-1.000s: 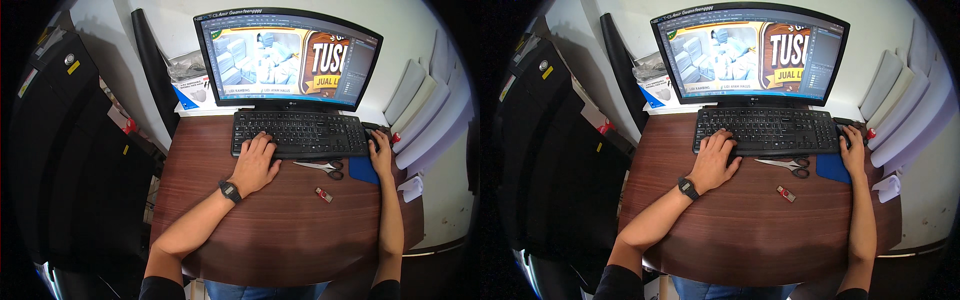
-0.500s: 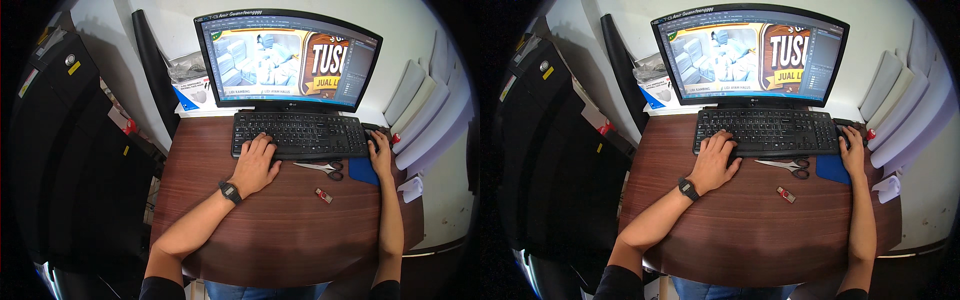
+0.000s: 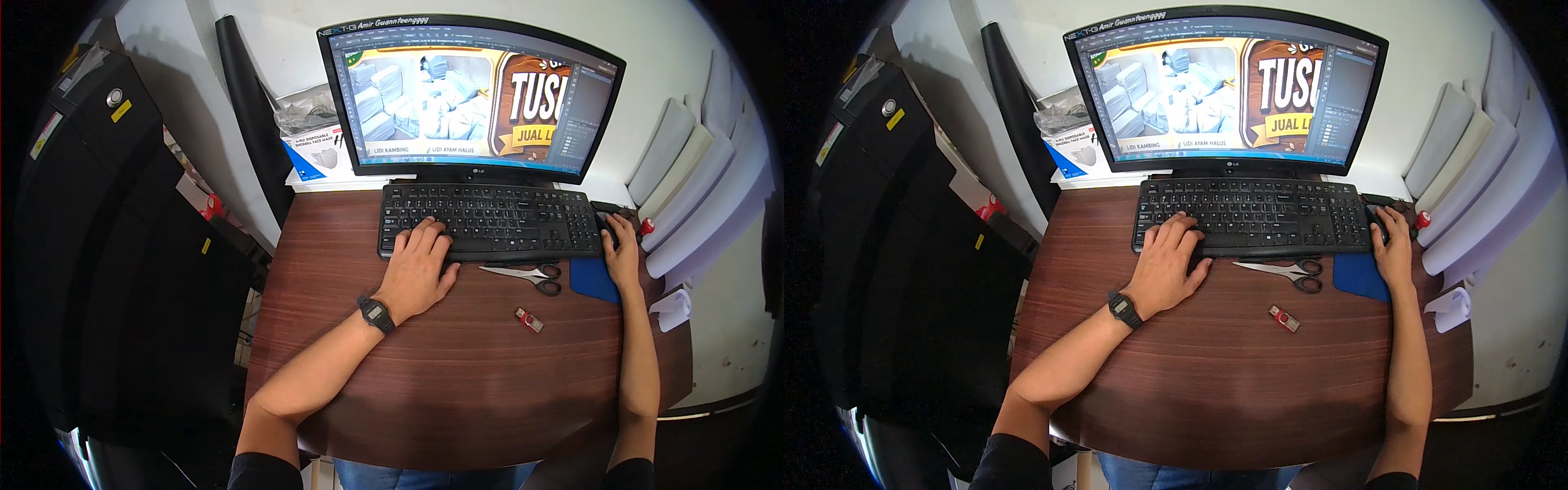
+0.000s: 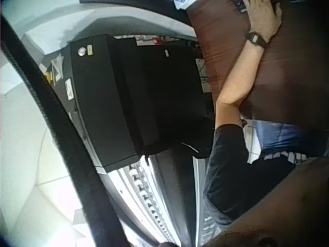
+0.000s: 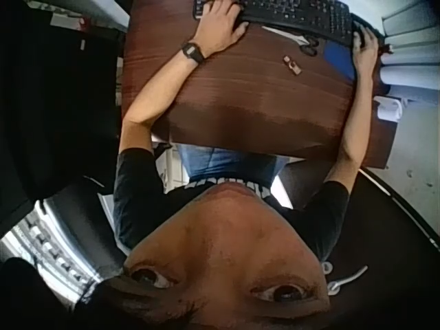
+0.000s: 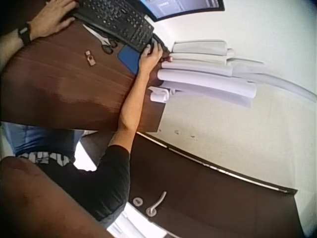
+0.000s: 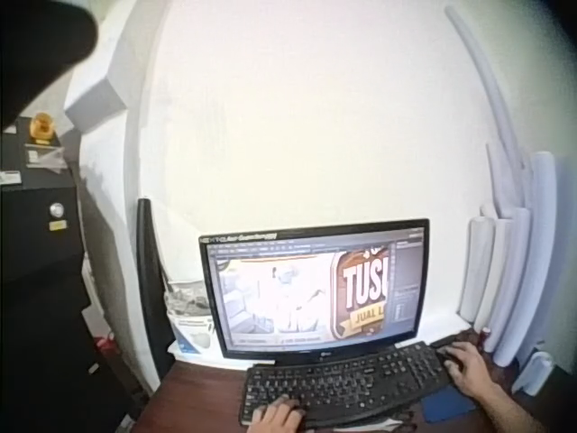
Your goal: Designing a promotional banner for satay skewers on a computer.
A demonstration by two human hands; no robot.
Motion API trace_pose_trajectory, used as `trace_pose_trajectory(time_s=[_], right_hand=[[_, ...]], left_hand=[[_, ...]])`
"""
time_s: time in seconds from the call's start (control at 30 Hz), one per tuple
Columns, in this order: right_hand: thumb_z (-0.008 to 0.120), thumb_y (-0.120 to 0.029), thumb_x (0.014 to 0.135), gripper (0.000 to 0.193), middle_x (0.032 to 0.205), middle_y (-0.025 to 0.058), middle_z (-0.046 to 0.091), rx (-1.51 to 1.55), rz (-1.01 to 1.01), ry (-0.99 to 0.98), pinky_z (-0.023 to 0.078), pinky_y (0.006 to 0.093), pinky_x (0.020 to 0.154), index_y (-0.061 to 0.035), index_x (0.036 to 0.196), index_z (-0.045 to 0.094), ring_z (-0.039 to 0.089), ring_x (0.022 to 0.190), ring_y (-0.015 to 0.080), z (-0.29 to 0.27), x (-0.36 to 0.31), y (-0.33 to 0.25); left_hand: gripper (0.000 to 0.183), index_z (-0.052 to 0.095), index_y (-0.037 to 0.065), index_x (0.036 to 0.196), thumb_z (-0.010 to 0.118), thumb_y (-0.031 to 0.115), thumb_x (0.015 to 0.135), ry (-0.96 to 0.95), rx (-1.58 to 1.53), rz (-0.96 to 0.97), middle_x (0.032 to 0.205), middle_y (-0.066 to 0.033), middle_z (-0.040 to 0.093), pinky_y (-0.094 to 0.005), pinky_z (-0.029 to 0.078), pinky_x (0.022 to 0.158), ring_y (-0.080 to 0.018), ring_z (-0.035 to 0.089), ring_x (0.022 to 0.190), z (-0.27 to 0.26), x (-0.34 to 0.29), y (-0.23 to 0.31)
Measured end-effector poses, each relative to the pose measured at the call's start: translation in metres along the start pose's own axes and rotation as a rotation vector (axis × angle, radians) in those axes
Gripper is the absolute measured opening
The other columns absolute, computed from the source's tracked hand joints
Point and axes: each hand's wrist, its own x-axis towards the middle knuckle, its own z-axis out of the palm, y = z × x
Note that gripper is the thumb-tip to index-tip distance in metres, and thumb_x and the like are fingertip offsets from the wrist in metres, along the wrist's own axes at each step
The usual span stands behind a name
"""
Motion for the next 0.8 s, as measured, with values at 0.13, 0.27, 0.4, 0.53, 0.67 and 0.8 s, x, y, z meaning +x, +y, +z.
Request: trace_pose_trajectory(time_s=[0.13, 0.27, 0.4, 0.53, 0.67, 0.8], right_hand=[[0.066, -0.016, 0.101, 0.037, 0.141, 0.0198, 0.06, -0.006, -0.002, 0.009, 0.044, 0.0429, 0.113, -0.0035, 0.136, 0.067, 0.057, 0.133, 0.0382, 0.0006, -0.0004, 0.0001], [0.066, -0.016, 0.101, 0.037, 0.141, 0.0197, 0.061, -0.016, -0.009, 0.006, 0.044, 0.043, 0.113, -0.0035, 0.135, 0.067, 0.057, 0.133, 0.038, 0.0006, -0.0001, 0.0014], [0.066, -0.017, 0.101, 0.037, 0.142, 0.0195, 0.06, -0.013, -0.012, 0.006, 0.044, 0.043, 0.114, -0.0041, 0.136, 0.067, 0.057, 0.134, 0.0377, 0.0008, -0.0001, 0.0045], [0.066, -0.018, 0.101, 0.037, 0.142, 0.0192, 0.06, -0.009, 0.005, 0.003, 0.044, 0.043, 0.114, -0.0045, 0.136, 0.067, 0.057, 0.134, 0.0375, 0.0014, -0.0005, 0.0027], [0.066, -0.017, 0.101, 0.037, 0.143, 0.0188, 0.06, -0.004, 0.011, -0.001, 0.044, 0.0429, 0.114, -0.0046, 0.136, 0.067, 0.057, 0.134, 0.0373, -0.0001, -0.0003, 0.0003], [0.067, -0.017, 0.101, 0.037, 0.143, 0.0186, 0.06, -0.017, 0.01, -0.002, 0.044, 0.0428, 0.114, -0.0043, 0.136, 0.067, 0.056, 0.135, 0.037, 0.0007, -0.0001, 0.0011]], left_hand=[[0.042, 0.062, 0.002, 0.122, 0.077, 0.025, 0.09, 0.003, -0.002, 0.0, 0.139, -0.0169, 0.055, -0.0476, 0.036, 0.109, -0.0346, 0.046, 0.14, -0.0003, 0.0001, 0.0005], [0.042, 0.063, 0.003, 0.122, 0.077, 0.025, 0.09, 0.01, 0.002, 0.004, 0.138, -0.0166, 0.055, -0.0474, 0.037, 0.109, -0.0345, 0.046, 0.14, 0.0001, 0.0, -0.0002], [0.041, 0.063, 0.003, 0.122, 0.077, 0.024, 0.09, 0.016, -0.001, 0.005, 0.138, -0.0168, 0.055, -0.0476, 0.037, 0.109, -0.0344, 0.046, 0.14, 0.0004, 0.0003, 0.0008], [0.042, 0.063, 0.002, 0.122, 0.077, 0.025, 0.09, 0.007, -0.001, 0.004, 0.138, -0.017, 0.055, -0.0481, 0.037, 0.109, -0.0344, 0.046, 0.14, -0.0002, 0.0002, 0.0006], [0.042, 0.062, 0.002, 0.123, 0.077, 0.025, 0.091, 0.001, -0.004, 0.001, 0.139, -0.0171, 0.055, -0.0484, 0.036, 0.11, -0.0344, 0.046, 0.141, -0.0008, 0.0003, 0.0008], [0.042, 0.062, 0.002, 0.123, 0.076, 0.026, 0.091, -0.007, 0.001, -0.003, 0.14, -0.0172, 0.054, -0.0486, 0.036, 0.111, -0.0344, 0.045, 0.141, 0.0001, -0.0002, 0.0002]])
